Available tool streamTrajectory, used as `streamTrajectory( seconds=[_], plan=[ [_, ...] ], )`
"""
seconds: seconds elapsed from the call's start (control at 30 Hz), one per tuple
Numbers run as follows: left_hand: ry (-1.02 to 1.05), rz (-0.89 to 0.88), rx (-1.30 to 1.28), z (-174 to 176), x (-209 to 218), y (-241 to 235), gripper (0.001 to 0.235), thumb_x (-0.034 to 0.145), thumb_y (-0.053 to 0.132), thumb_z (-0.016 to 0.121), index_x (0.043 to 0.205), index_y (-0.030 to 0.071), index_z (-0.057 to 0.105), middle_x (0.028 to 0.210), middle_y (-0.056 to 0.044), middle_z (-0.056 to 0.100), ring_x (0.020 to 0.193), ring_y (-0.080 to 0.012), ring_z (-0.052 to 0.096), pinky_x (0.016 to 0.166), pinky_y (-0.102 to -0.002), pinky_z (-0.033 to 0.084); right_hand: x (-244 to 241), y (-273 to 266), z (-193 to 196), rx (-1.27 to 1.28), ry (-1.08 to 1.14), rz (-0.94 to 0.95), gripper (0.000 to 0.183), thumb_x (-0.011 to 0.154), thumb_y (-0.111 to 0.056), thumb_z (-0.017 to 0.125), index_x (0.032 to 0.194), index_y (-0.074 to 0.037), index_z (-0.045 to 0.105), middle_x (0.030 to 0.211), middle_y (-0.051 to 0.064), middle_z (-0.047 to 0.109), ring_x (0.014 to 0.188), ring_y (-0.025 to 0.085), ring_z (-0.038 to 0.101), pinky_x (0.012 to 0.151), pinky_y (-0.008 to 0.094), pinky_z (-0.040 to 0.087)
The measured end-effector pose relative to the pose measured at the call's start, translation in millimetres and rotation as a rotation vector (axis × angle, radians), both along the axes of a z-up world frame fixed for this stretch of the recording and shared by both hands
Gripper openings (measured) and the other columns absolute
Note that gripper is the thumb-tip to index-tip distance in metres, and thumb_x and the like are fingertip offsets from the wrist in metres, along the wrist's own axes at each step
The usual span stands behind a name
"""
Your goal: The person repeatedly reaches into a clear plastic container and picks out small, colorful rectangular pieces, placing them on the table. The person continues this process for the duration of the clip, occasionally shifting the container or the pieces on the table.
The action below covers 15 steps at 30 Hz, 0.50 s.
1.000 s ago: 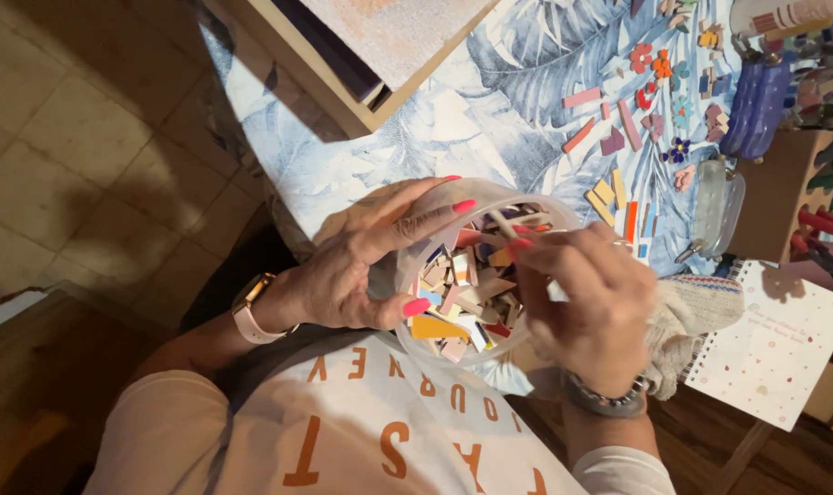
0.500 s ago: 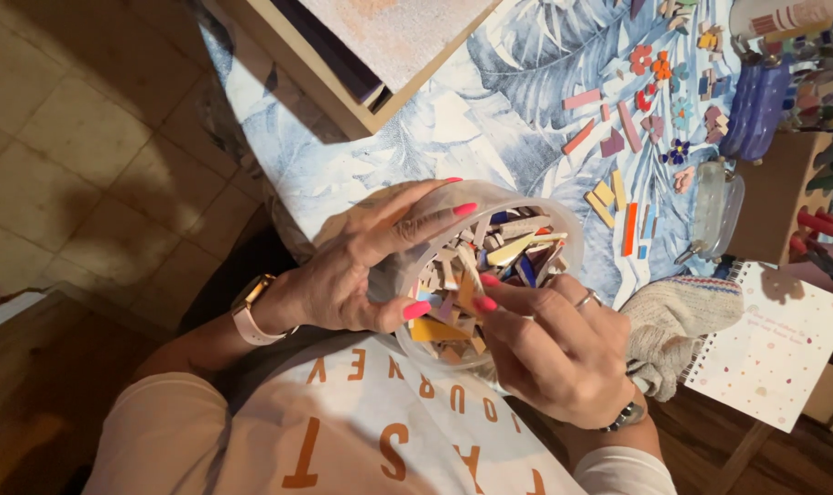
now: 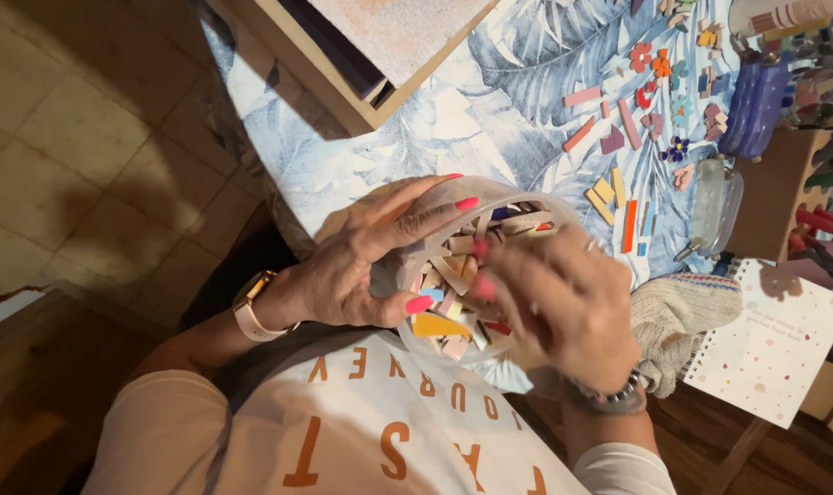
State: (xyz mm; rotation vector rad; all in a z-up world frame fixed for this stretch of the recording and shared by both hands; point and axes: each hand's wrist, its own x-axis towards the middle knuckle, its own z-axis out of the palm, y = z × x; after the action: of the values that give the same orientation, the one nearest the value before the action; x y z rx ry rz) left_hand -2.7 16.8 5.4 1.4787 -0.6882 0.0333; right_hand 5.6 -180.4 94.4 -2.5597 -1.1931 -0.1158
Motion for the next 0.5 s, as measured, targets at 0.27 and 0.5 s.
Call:
streamTrajectory(
  seconds=[0.27,0.5],
  plan=[
    [-0.017,0.03,-0.001,8.3,1.1,2.4,0.056,0.086,0.051,0.03,0.13,0.016,0.031,0.129,-0.025,0.039,0.121,-0.0386,0.044,0.101,-0.044,0.037,9.2,19.2,-2.1,-0.273,-0.096,-0.172,0.005,0.084,-0.014,0.056,0.082,-0.009,0.056,0.056,0.001,0.047,0.046,0.016,0.045,0.04,0.028,0.031],
    [-0.007,-0.028,-0.109,3.1,-0.6,3.8,0.052,0.087,0.042,0.036,0.131,0.016,0.028,0.131,-0.024,0.037,0.126,-0.0367,0.037,0.106,-0.046,0.032,11.3,23.5,-17.8,-0.456,-0.025,-0.283,0.018,0.076,-0.03,0.06,0.07,-0.015,0.051,0.05,-0.003,0.046,0.044,0.019,0.047,0.035,0.033,0.028]
  ],
)
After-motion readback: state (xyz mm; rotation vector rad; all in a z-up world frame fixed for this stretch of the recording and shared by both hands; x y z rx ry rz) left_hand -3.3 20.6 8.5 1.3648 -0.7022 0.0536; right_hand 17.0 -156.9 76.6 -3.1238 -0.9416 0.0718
